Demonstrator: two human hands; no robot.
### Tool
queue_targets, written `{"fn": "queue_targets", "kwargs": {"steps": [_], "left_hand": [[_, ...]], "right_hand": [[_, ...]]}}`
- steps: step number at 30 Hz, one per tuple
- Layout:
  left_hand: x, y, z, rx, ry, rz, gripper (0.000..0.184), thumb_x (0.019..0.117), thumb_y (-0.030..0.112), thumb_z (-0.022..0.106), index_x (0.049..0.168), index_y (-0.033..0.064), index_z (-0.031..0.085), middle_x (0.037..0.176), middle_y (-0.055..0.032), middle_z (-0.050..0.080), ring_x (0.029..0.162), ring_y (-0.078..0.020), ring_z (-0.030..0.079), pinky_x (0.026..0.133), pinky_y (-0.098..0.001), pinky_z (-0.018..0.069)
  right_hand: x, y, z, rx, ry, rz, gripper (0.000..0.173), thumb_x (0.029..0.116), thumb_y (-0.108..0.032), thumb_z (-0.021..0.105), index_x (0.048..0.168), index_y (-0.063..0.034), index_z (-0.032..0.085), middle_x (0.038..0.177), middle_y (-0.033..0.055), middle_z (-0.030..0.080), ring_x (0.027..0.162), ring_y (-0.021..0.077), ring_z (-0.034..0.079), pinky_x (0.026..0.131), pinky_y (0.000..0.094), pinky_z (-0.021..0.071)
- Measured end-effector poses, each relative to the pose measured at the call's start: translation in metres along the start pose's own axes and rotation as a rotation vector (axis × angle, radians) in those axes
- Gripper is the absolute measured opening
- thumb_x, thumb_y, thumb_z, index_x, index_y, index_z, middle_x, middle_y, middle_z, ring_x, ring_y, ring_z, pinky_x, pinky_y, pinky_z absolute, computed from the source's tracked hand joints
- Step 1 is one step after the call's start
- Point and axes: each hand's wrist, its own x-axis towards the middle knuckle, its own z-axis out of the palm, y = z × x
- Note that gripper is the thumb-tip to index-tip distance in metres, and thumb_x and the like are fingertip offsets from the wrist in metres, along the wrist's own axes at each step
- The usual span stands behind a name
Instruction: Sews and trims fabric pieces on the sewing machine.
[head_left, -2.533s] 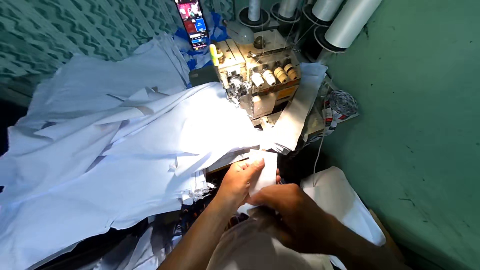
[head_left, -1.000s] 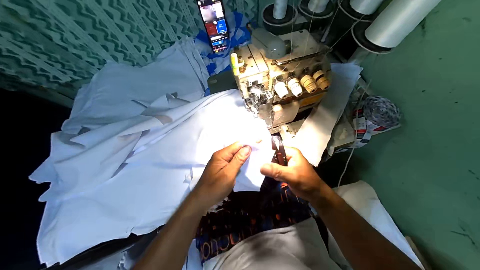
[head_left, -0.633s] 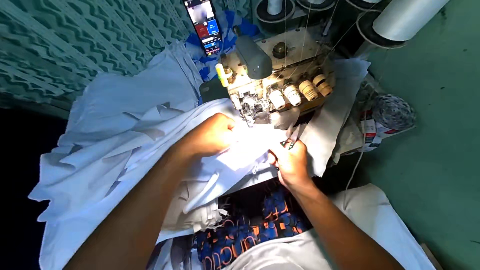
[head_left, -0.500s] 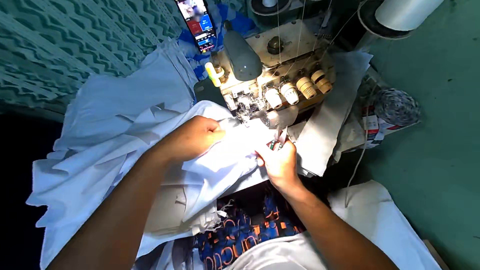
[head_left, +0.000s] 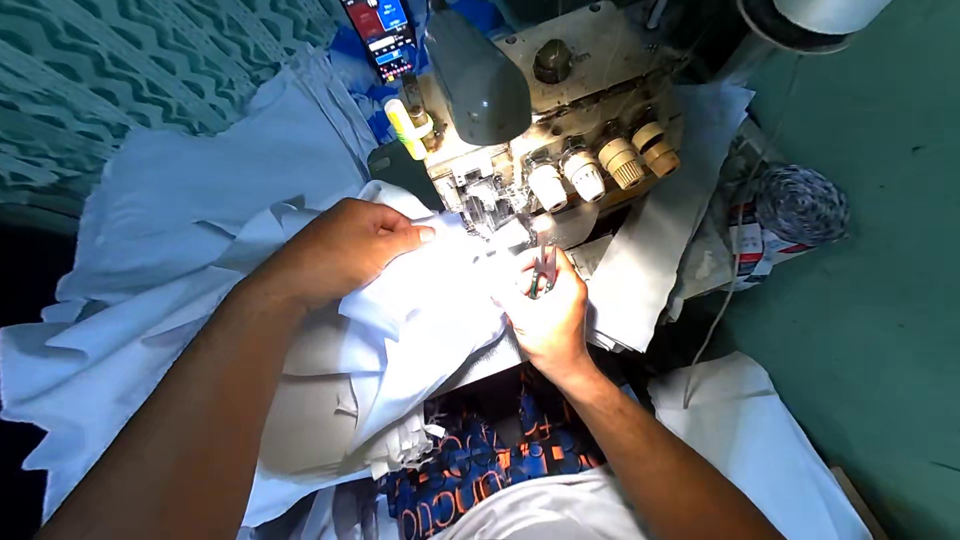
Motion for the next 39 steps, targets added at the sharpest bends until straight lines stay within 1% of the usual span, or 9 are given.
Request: {"fn": "queue_targets", "kwargs": {"steps": [5,11,14,19,22,26,30,36,39], "left_hand": [[-0.013,-0.006,0.005,-0.416,-0.081,0.035,0.008,0.0977,0.011,0.068,0.099,0.0032,0.071,0.078,-0.0074,0.072,0.065,-0.0113,0.067,0.058,-0.0263,0.0574],[-0.057,-0.014,0.029,-0.879,-0.261,0.097,0.018,0.0986,0.002,0.053,0.105,0.0059,0.069,0.079,-0.0088,0.072,0.060,-0.0085,0.068,0.055,-0.0215,0.0581],[-0.076,-0.016,0.043,-1.023,-0.290,0.106,0.011,0.0949,0.003,0.062,0.103,0.0048,0.070,0.086,-0.0115,0.074,0.071,-0.0138,0.074,0.065,-0.0277,0.0635],[-0.106,-0.022,0.070,-0.402,0.128,0.301,0.021,0.0812,0.028,0.086,0.080,0.0141,0.071,0.070,0.0066,0.068,0.060,-0.0002,0.063,0.056,-0.0170,0.0533],[-0.113,-0.031,0.093,0.117,0.439,0.521,0.036,0.0916,0.043,0.070,0.070,0.0165,0.058,0.061,0.0075,0.050,0.054,-0.0002,0.048,0.049,-0.0194,0.0391],[-0.101,-0.022,0.097,-0.232,0.001,0.415,0.010,0.0838,0.017,0.069,0.077,0.0151,0.062,0.074,0.0083,0.057,0.067,0.0009,0.055,0.060,-0.0173,0.0470],[-0.072,-0.016,0.079,-0.829,-0.176,0.360,0.012,0.0810,-0.002,0.074,0.086,0.0088,0.071,0.083,-0.0008,0.074,0.077,-0.0080,0.070,0.073,-0.0264,0.0600],[-0.051,-0.010,0.034,-0.346,0.013,0.523,0.020,0.0761,0.008,0.085,0.080,0.0123,0.066,0.075,0.0005,0.066,0.060,-0.0088,0.058,0.050,-0.0216,0.0483],[-0.048,-0.015,0.021,-0.191,0.045,0.529,0.007,0.0871,0.013,0.078,0.083,0.0142,0.072,0.089,0.0034,0.072,0.072,-0.0075,0.067,0.061,-0.0221,0.0574]], "right_hand": [[0.002,-0.001,-0.002,-0.090,-0.002,-0.046,0.041,0.0656,0.001,0.083,0.099,-0.0085,0.062,0.069,-0.0024,0.058,0.055,0.0071,0.056,0.050,0.0226,0.0507],[-0.005,-0.022,-0.007,0.080,-0.113,-0.002,0.010,0.0966,-0.006,0.064,0.088,-0.0037,0.062,0.069,0.0038,0.067,0.051,0.0113,0.063,0.044,0.0253,0.0551],[-0.012,-0.038,-0.012,0.233,-0.220,0.126,0.003,0.0933,-0.003,0.062,0.092,-0.0021,0.060,0.068,0.0024,0.059,0.048,0.0084,0.055,0.042,0.0225,0.0493],[-0.026,-0.057,-0.035,0.058,-0.331,0.100,0.013,0.0867,-0.003,0.071,0.099,-0.0037,0.068,0.080,0.0011,0.068,0.049,0.0068,0.057,0.042,0.0215,0.0507],[-0.029,-0.056,-0.049,0.166,-0.265,0.092,0.009,0.0912,0.004,0.062,0.100,0.0009,0.065,0.079,0.0054,0.065,0.049,0.0093,0.057,0.040,0.0235,0.0507],[-0.029,-0.047,-0.067,-0.177,-0.442,-0.088,0.039,0.0787,-0.018,0.081,0.112,-0.0063,0.063,0.104,0.0010,0.066,0.092,0.0063,0.064,0.076,0.0224,0.0560],[-0.031,-0.031,-0.064,-0.560,-0.404,-0.325,0.036,0.0774,-0.037,0.083,0.098,-0.0102,0.069,0.102,0.0048,0.065,0.087,0.0098,0.063,0.070,0.0273,0.0557],[-0.022,0.004,-0.067,-0.192,-0.272,-0.236,0.015,0.0950,-0.012,0.068,0.083,-0.0035,0.072,0.086,0.0033,0.068,0.075,0.0053,0.062,0.064,0.0190,0.0522],[-0.023,0.012,-0.065,-0.144,-0.190,-0.212,0.009,0.0902,-0.004,0.068,0.084,-0.0020,0.074,0.088,0.0050,0.072,0.077,0.0056,0.065,0.066,0.0187,0.0550]]}}
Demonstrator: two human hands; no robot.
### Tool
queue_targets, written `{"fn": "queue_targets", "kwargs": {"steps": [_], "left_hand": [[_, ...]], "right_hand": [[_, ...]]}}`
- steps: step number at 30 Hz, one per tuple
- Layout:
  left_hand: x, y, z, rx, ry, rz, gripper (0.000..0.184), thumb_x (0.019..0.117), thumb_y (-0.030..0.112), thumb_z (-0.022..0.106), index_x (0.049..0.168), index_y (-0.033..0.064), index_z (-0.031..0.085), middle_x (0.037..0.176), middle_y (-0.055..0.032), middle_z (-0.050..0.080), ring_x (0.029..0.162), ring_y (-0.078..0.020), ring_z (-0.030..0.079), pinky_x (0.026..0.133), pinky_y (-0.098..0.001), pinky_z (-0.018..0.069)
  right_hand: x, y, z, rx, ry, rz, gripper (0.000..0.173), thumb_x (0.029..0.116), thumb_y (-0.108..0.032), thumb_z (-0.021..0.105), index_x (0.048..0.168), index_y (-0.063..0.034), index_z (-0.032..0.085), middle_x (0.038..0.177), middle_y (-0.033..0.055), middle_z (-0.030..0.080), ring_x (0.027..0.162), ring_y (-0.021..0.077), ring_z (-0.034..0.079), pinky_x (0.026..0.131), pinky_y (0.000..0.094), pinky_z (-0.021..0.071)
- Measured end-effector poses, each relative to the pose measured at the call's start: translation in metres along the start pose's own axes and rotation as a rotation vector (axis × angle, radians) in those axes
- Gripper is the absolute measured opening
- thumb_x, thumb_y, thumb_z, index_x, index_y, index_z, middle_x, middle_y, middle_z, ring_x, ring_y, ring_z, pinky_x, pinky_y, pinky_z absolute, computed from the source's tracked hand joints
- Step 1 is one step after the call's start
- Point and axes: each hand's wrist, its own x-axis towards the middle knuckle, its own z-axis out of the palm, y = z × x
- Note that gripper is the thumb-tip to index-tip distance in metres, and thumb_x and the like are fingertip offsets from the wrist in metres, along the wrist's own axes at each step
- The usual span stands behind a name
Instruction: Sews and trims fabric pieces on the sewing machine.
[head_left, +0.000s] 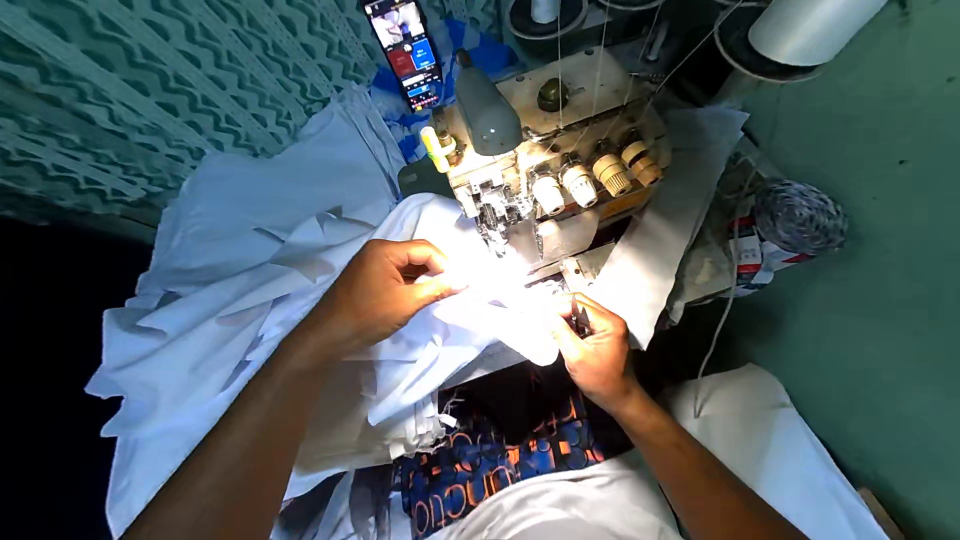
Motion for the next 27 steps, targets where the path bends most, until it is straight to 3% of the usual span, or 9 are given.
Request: {"fn": "queue_targets", "kwargs": {"steps": [4,10,12,14,16,20,22,24,27], "left_hand": [[0.002,-0.004,0.000,0.077,0.112,-0.028,0.008,0.0857,0.008,0.077,0.083,0.0147,0.072,0.093,0.0039,0.075,0.077,-0.0073,0.070,0.064,-0.0234,0.0592],[-0.001,0.006,0.005,0.071,0.213,-0.028,0.011,0.0833,0.006,0.077,0.086,0.0153,0.071,0.088,0.0043,0.074,0.063,-0.0056,0.064,0.053,-0.0206,0.0533],[0.002,0.006,0.009,0.154,0.223,-0.076,0.011,0.0861,0.008,0.074,0.092,0.0163,0.070,0.080,0.0052,0.070,0.061,-0.0053,0.062,0.053,-0.0218,0.0531],[0.007,0.002,0.011,0.254,0.205,-0.103,0.014,0.0906,0.012,0.074,0.104,0.0172,0.074,0.084,0.0059,0.072,0.066,-0.0040,0.065,0.058,-0.0238,0.0561],[0.010,0.000,0.012,0.313,0.195,-0.061,0.011,0.0926,0.014,0.072,0.102,0.0184,0.076,0.093,0.0071,0.071,0.074,-0.0024,0.065,0.065,-0.0234,0.0575],[0.018,-0.005,0.020,0.298,0.207,-0.016,0.006,0.0942,0.019,0.064,0.092,0.0177,0.070,0.100,0.0062,0.069,0.077,-0.0024,0.063,0.064,-0.0219,0.0545],[0.021,-0.008,0.027,0.341,0.247,-0.005,0.008,0.0932,0.020,0.063,0.090,0.0157,0.068,0.104,0.0034,0.069,0.084,-0.0047,0.064,0.070,-0.0256,0.0551],[0.022,-0.010,0.034,0.450,0.292,0.010,0.010,0.0912,0.020,0.066,0.086,0.0124,0.069,0.104,-0.0014,0.067,0.092,-0.0107,0.065,0.077,-0.0329,0.0559],[0.017,-0.007,0.040,0.519,0.298,-0.012,0.009,0.0886,0.020,0.069,0.086,0.0108,0.070,0.106,-0.0040,0.067,0.094,-0.0146,0.065,0.079,-0.0362,0.0556]], "right_hand": [[0.000,0.004,0.007,-0.050,0.094,0.016,0.004,0.0856,-0.003,0.072,0.082,-0.0035,0.075,0.089,0.0051,0.073,0.076,0.0054,0.066,0.063,0.0184,0.0557],[-0.002,-0.005,0.004,0.008,0.108,0.002,0.003,0.0827,0.001,0.072,0.081,-0.0015,0.073,0.085,0.0054,0.072,0.071,0.0045,0.064,0.060,0.0175,0.0542],[-0.001,-0.006,0.006,-0.009,0.090,0.079,0.003,0.0829,-0.001,0.072,0.081,-0.0036,0.071,0.075,0.0005,0.068,0.064,0.0018,0.061,0.056,0.0163,0.0513],[0.002,-0.005,0.010,-0.021,0.073,0.152,0.005,0.0816,-0.002,0.072,0.082,-0.0058,0.068,0.071,-0.0022,0.065,0.060,0.0015,0.058,0.054,0.0166,0.0487],[0.005,-0.004,0.013,-0.012,0.054,0.186,0.014,0.0802,0.000,0.071,0.092,-0.0056,0.069,0.075,-0.0011,0.068,0.063,0.0045,0.062,0.057,0.0197,0.0532],[0.014,-0.002,0.016,-0.059,-0.056,0.240,0.046,0.0836,-0.004,0.067,0.129,-0.0066,0.069,0.079,-0.0002,0.066,0.063,0.0064,0.060,0.058,0.0248,0.0551],[0.020,0.000,0.018,-0.107,-0.084,0.184,0.033,0.0898,-0.011,0.068,0.122,-0.0067,0.074,0.078,-0.0003,0.068,0.062,0.0054,0.062,0.058,0.0252,0.0568],[0.021,0.004,0.017,-0.206,-0.069,0.086,0.013,0.0935,-0.018,0.069,0.099,-0.0101,0.078,0.077,-0.0029,0.071,0.065,0.0021,0.064,0.061,0.0228,0.0561],[0.010,0.002,0.004,-0.365,-0.113,0.053,0.013,0.0908,-0.015,0.064,0.088,-0.0098,0.075,0.077,-0.0026,0.068,0.068,0.0028,0.061,0.063,0.0218,0.0523]]}}
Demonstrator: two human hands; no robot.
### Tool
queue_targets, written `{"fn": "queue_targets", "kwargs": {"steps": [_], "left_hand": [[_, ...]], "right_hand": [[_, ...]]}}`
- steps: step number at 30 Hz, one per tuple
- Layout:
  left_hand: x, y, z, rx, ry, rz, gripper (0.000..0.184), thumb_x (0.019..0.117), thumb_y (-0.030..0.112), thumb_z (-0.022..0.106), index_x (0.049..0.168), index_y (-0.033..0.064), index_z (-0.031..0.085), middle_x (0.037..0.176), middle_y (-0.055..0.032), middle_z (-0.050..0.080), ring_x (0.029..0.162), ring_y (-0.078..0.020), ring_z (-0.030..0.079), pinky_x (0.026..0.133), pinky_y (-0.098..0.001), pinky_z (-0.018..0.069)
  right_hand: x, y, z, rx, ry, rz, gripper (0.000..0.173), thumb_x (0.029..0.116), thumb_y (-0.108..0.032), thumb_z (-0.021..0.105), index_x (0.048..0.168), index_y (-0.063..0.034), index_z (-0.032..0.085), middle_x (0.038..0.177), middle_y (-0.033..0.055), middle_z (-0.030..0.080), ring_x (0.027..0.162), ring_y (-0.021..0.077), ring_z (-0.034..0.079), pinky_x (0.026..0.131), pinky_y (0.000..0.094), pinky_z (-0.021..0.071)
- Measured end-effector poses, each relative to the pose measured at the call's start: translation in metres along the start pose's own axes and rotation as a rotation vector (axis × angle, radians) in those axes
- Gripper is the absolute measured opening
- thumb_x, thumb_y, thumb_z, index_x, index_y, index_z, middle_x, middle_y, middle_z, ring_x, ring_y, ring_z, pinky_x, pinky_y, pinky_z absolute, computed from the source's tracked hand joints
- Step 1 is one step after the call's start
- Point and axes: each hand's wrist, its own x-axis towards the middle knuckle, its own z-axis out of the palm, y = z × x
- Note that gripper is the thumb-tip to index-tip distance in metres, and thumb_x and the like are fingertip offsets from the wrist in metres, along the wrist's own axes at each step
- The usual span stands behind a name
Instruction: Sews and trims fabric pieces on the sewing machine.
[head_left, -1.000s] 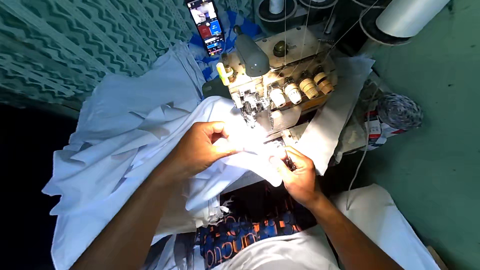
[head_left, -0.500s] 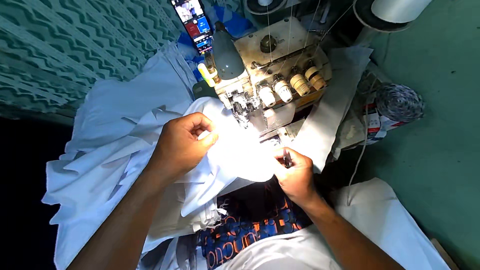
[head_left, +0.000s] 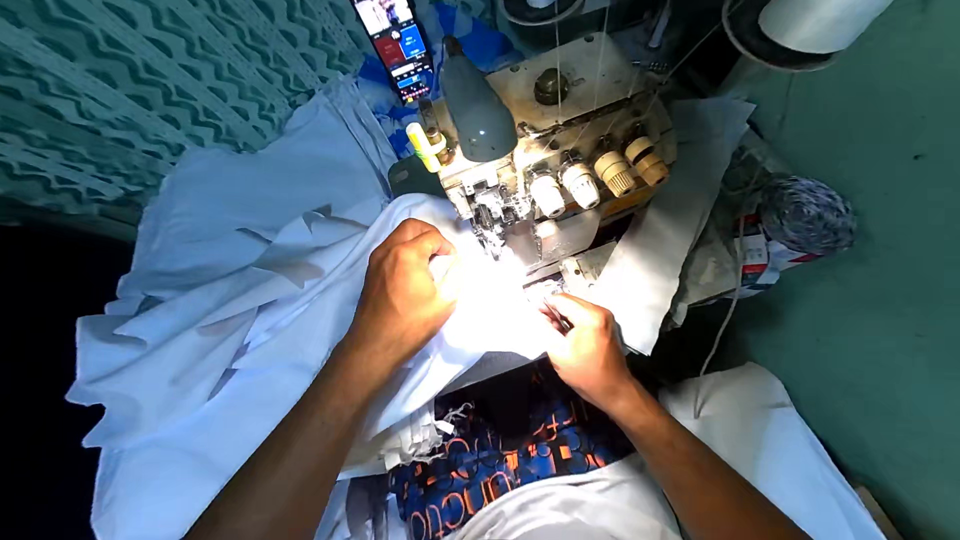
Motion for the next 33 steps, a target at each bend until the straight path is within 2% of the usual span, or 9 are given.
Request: {"fn": "queue_targets", "kwargs": {"steps": [3,14,18,20,24,26,27,29,33], "left_hand": [[0.006,-0.008,0.006,-0.091,0.025,0.047,0.008,0.0898,0.019,0.070,0.089,0.0123,0.073,0.108,-0.0013,0.068,0.095,-0.0077,0.065,0.081,-0.0267,0.0562],[0.061,-0.026,0.011,-0.132,0.046,0.068,0.014,0.0860,0.024,0.077,0.093,0.0122,0.074,0.103,-0.0036,0.069,0.097,-0.0119,0.066,0.086,-0.0369,0.0555],[0.065,-0.020,-0.011,-0.381,-0.099,-0.164,0.012,0.0881,0.013,0.077,0.098,0.0129,0.070,0.085,0.0038,0.073,0.071,-0.0031,0.067,0.066,-0.0252,0.0584],[0.054,-0.009,-0.028,-0.643,-0.231,-0.370,0.015,0.0908,0.007,0.074,0.105,0.0073,0.070,0.078,-0.0025,0.072,0.061,-0.0075,0.063,0.056,-0.0233,0.0532],[0.006,0.000,-0.042,-1.157,-0.439,-0.542,0.012,0.1013,0.014,0.055,0.104,0.0132,0.067,0.062,0.0007,0.054,0.042,-0.0005,0.040,0.039,-0.0142,0.0363],[-0.017,0.009,-0.040,-1.286,-0.435,-0.515,0.006,0.0981,0.014,0.061,0.095,0.0154,0.066,0.062,0.0018,0.055,0.044,0.0009,0.042,0.041,-0.0133,0.0370],[-0.027,0.017,-0.038,-1.271,-0.375,-0.475,0.003,0.0942,0.013,0.066,0.093,0.0147,0.068,0.064,0.0007,0.059,0.047,-0.0001,0.045,0.043,-0.0142,0.0382],[-0.046,0.033,-0.031,-1.071,-0.192,-0.284,0.010,0.0901,0.021,0.077,0.096,0.0141,0.073,0.076,0.0011,0.069,0.061,-0.0038,0.059,0.055,-0.0178,0.0498],[-0.085,0.057,-0.020,-0.699,0.194,0.120,0.014,0.0977,0.025,0.070,0.098,0.0115,0.074,0.102,0.0007,0.069,0.104,-0.0121,0.065,0.091,-0.0314,0.0566]], "right_hand": [[-0.007,-0.005,-0.010,0.153,-0.035,0.092,0.011,0.0911,-0.011,0.063,0.085,-0.0091,0.072,0.073,-0.0051,0.062,0.063,-0.0004,0.054,0.056,0.0164,0.0453],[0.016,-0.029,0.005,0.440,-0.016,0.151,0.008,0.0885,-0.007,0.067,0.081,-0.0091,0.069,0.066,-0.0078,0.058,0.056,-0.0036,0.049,0.051,0.0134,0.0406],[0.028,-0.030,0.013,0.395,0.045,0.173,0.011,0.0832,-0.008,0.072,0.074,-0.0110,0.068,0.062,-0.0075,0.057,0.055,-0.0030,0.051,0.050,0.0147,0.0416],[0.030,-0.031,0.015,0.392,0.097,0.142,0.013,0.0785,-0.005,0.073,0.071,-0.0111,0.064,0.061,-0.0069,0.056,0.055,-0.0024,0.050,0.050,0.0150,0.0410],[0.032,-0.037,0.010,0.363,0.173,-0.071,0.013,0.0790,-0.004,0.071,0.091,-0.0075,0.069,0.086,-0.0007,0.064,0.068,0.0043,0.057,0.059,0.0195,0.0491],[0.036,-0.050,-0.003,0.463,-0.009,-0.115,0.012,0.0968,-0.016,0.066,0.090,-0.0070,0.070,0.091,-0.0002,0.064,0.073,0.0040,0.058,0.062,0.0191,0.0509],[0.036,-0.058,-0.009,0.549,-0.125,-0.093,0.025,0.1046,-0.026,0.059,0.089,-0.0082,0.068,0.080,-0.0036,0.060,0.066,0.0013,0.054,0.058,0.0177,0.0462],[0.032,-0.071,-0.023,0.641,-0.275,-0.067,0.041,0.1067,-0.046,0.051,0.085,-0.0135,0.063,0.067,-0.0100,0.053,0.058,-0.0040,0.048,0.054,0.0151,0.0404],[0.006,-0.091,-0.051,0.534,-0.163,-0.250,0.016,0.0986,-0.019,0.068,0.094,-0.0047,0.072,0.079,-0.0039,0.064,0.068,-0.0013,0.055,0.060,0.0152,0.0473]]}}
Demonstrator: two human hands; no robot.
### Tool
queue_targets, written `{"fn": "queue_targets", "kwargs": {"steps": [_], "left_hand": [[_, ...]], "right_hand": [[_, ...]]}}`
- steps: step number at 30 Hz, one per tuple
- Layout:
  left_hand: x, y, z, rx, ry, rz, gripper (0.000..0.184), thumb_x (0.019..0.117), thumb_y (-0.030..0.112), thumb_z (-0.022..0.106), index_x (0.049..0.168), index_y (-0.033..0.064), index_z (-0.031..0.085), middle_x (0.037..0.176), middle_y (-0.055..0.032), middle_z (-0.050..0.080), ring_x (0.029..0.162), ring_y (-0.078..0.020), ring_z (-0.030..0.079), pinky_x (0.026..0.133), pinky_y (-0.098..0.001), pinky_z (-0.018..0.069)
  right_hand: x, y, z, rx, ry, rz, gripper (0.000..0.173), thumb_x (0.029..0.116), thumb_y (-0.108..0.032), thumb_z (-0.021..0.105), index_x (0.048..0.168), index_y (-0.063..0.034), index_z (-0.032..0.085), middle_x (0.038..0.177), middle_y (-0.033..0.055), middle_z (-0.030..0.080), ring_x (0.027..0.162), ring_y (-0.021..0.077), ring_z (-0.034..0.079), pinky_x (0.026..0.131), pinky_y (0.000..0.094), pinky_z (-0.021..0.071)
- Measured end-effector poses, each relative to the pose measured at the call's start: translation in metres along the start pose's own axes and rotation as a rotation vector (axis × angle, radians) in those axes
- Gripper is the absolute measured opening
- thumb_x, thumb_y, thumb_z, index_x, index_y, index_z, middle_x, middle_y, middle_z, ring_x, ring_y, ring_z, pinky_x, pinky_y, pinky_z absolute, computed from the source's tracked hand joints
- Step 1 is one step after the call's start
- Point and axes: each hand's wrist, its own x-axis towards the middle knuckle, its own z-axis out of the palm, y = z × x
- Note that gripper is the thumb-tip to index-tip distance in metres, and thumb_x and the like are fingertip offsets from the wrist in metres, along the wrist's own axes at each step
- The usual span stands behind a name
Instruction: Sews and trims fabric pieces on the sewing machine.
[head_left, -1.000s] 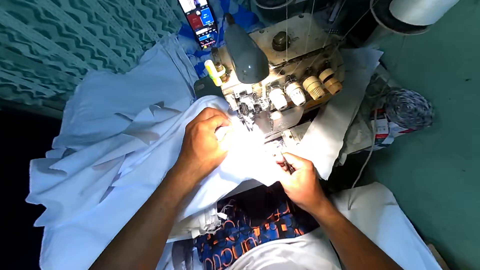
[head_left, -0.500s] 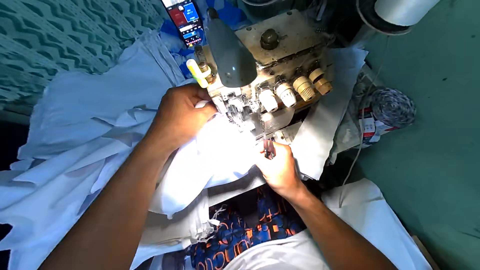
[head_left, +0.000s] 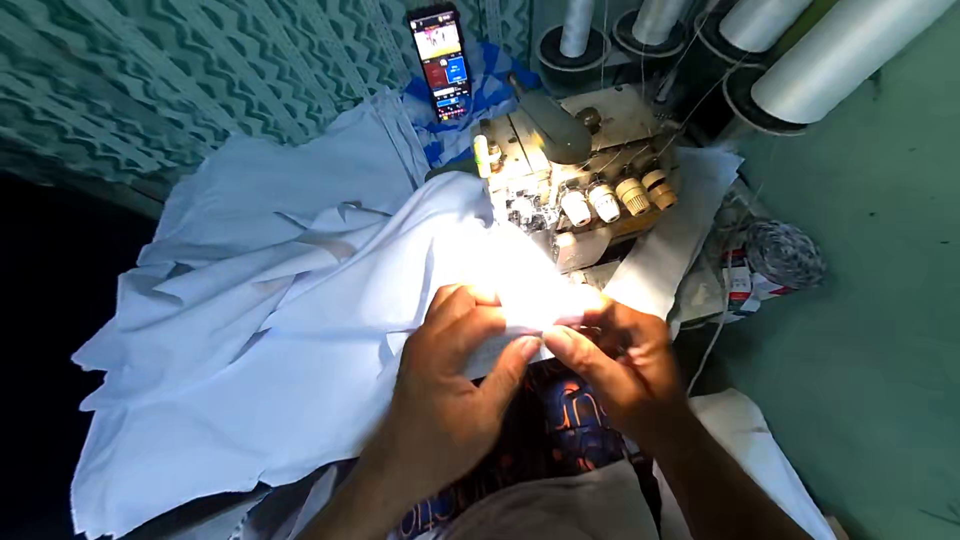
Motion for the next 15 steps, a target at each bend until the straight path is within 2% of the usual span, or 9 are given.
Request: {"fn": "queue_targets", "kwargs": {"steps": [1,3,6,8,9,11,13,15], "left_hand": [[-0.008,0.005,0.003,0.009,0.023,0.084,0.012,0.0988,0.022,0.069,0.099,0.0096,0.072,0.103,-0.0009,0.070,0.106,-0.0123,0.065,0.093,-0.0312,0.0563],[-0.022,0.011,0.010,-0.042,0.034,0.164,0.011,0.0999,0.015,0.067,0.100,0.0049,0.070,0.098,-0.0027,0.070,0.095,-0.0082,0.067,0.084,-0.0252,0.0586],[-0.052,0.006,0.032,-0.003,0.072,0.013,0.014,0.0991,0.014,0.067,0.101,0.0008,0.073,0.095,-0.0049,0.072,0.085,-0.0071,0.069,0.075,-0.0233,0.0605],[-0.072,-0.001,0.049,0.033,0.042,-0.132,0.025,0.0995,0.020,0.067,0.113,-0.0010,0.072,0.109,-0.0074,0.072,0.092,-0.0087,0.071,0.081,-0.0253,0.0629],[-0.079,-0.004,0.056,0.016,0.025,-0.176,0.032,0.1001,0.022,0.066,0.120,-0.0025,0.070,0.117,-0.0100,0.071,0.098,-0.0105,0.071,0.085,-0.0268,0.0631],[-0.089,-0.007,0.066,-0.033,0.006,-0.213,0.039,0.1014,0.024,0.065,0.128,-0.0034,0.067,0.132,-0.0152,0.066,0.112,-0.0149,0.069,0.093,-0.0290,0.0621],[-0.090,-0.006,0.069,-0.063,0.029,-0.210,0.036,0.1026,0.022,0.062,0.126,-0.0033,0.069,0.138,-0.0180,0.062,0.118,-0.0183,0.068,0.097,-0.0307,0.0613],[-0.084,-0.007,0.068,-0.106,0.095,-0.218,0.029,0.1031,0.017,0.059,0.121,-0.0026,0.070,0.132,-0.0152,0.067,0.109,-0.0179,0.072,0.090,-0.0318,0.0642]], "right_hand": [[-0.008,-0.007,-0.001,-0.017,0.020,-0.067,0.011,0.0962,-0.015,0.071,0.096,-0.0037,0.073,0.084,-0.0019,0.065,0.071,-0.0004,0.057,0.062,0.0148,0.0490],[-0.026,-0.019,-0.002,-0.017,0.037,-0.137,0.009,0.0941,-0.007,0.073,0.101,-0.0027,0.072,0.090,0.0014,0.070,0.078,0.0027,0.063,0.068,0.0167,0.0545],[-0.058,-0.011,0.004,-0.207,0.126,-0.053,0.007,0.0927,-0.008,0.075,0.095,-0.0012,0.074,0.081,0.0011,0.073,0.066,0.0022,0.065,0.059,0.0176,0.0560],[-0.077,0.011,0.007,-0.383,0.126,0.051,0.014,0.0928,-0.017,0.075,0.095,-0.0032,0.076,0.081,-0.0003,0.072,0.066,0.0014,0.064,0.059,0.0186,0.0562],[-0.084,0.021,0.010,-0.424,0.123,0.095,0.017,0.0902,-0.020,0.078,0.097,-0.0041,0.077,0.087,0.0000,0.074,0.071,0.0012,0.066,0.064,0.0186,0.0578],[-0.093,0.037,0.017,-0.410,0.146,0.131,0.017,0.0869,-0.016,0.079,0.098,-0.0031,0.078,0.096,0.0029,0.075,0.082,0.0040,0.069,0.074,0.0200,0.0600],[-0.093,0.042,0.022,-0.367,0.193,0.120,0.009,0.0887,-0.010,0.074,0.092,-0.0020,0.077,0.095,0.0051,0.074,0.087,0.0075,0.070,0.077,0.0216,0.0606],[-0.088,0.039,0.024,-0.325,0.215,0.110,0.010,0.0922,-0.010,0.072,0.088,-0.0020,0.076,0.092,0.0054,0.074,0.085,0.0081,0.070,0.075,0.0214,0.0597]]}}
